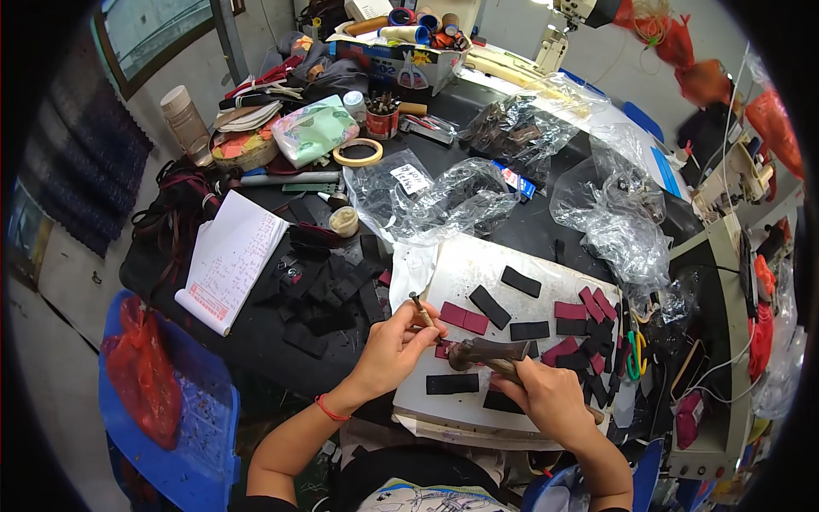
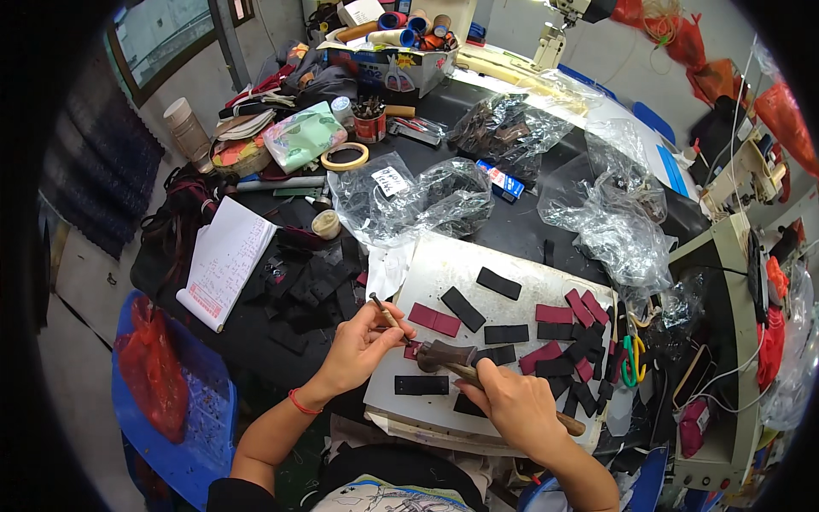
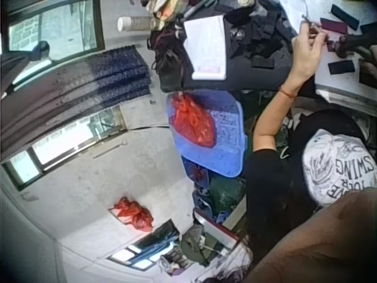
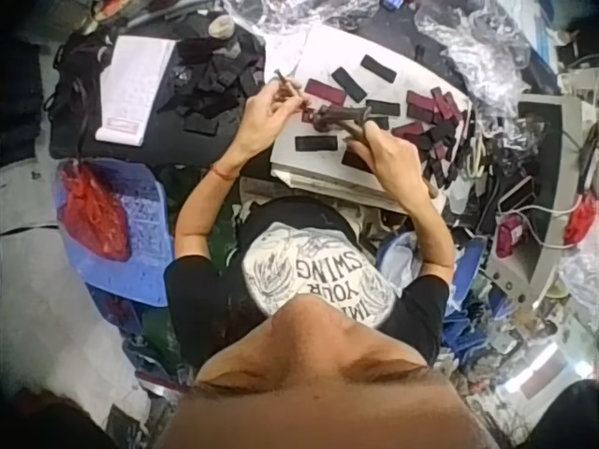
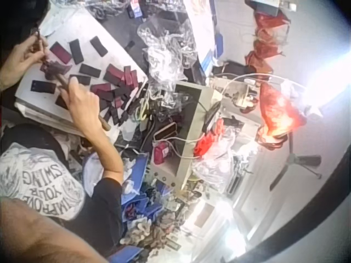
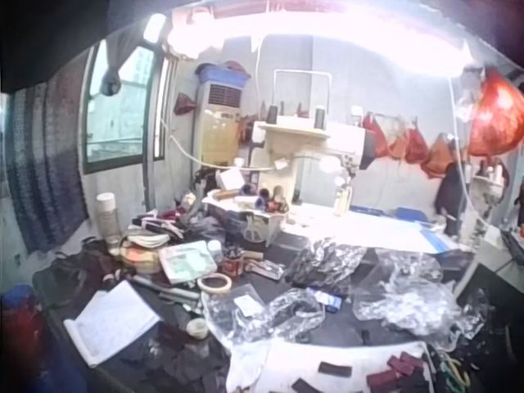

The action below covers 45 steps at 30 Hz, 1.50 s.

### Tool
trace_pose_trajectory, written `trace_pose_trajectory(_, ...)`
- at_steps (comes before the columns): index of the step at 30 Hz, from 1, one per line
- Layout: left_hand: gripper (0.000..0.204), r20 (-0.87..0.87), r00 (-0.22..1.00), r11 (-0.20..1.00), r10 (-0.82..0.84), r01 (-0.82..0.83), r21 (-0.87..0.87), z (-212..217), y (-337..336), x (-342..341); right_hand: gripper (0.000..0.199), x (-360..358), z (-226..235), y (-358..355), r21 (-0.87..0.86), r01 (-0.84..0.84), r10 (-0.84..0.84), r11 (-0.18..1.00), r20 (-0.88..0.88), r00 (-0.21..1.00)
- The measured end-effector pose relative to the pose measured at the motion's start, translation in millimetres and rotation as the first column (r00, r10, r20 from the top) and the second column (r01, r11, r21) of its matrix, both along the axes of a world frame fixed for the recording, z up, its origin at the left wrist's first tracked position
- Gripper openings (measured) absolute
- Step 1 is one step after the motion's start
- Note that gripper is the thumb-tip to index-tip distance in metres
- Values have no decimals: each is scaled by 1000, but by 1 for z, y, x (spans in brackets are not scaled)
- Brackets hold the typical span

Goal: The person uses a hammer and a metal punch to drive fasteners into small rectangular pieces of black and maroon material. The person repeatedly picks up a piece, positions the punch, and strikes it with the hammer, then moves the finished piece aside.

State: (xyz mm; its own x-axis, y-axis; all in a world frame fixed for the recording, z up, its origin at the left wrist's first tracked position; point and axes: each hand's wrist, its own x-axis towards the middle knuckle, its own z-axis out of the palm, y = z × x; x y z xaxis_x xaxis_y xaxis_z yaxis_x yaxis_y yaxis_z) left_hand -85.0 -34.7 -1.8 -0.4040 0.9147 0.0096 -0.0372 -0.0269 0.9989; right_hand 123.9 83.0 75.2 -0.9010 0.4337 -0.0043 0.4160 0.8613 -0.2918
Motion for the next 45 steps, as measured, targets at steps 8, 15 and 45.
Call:
trace_pose_trajectory(8,18,-421,907,986,2,67,149,1,2,5,23,2,29,5,-52,52,-64,997,-265,962)
trace_pose_trajectory(15,21,-696,712,980,88,62,187,9,-4,12,24,-21,37,15,10,38,-36,999,-172,985)
trace_pose_trajectory(45,17,-807,591,983,3,146,111,9,-5,9,24,-8,35,15,-82,-16,-1,997,-213,977)
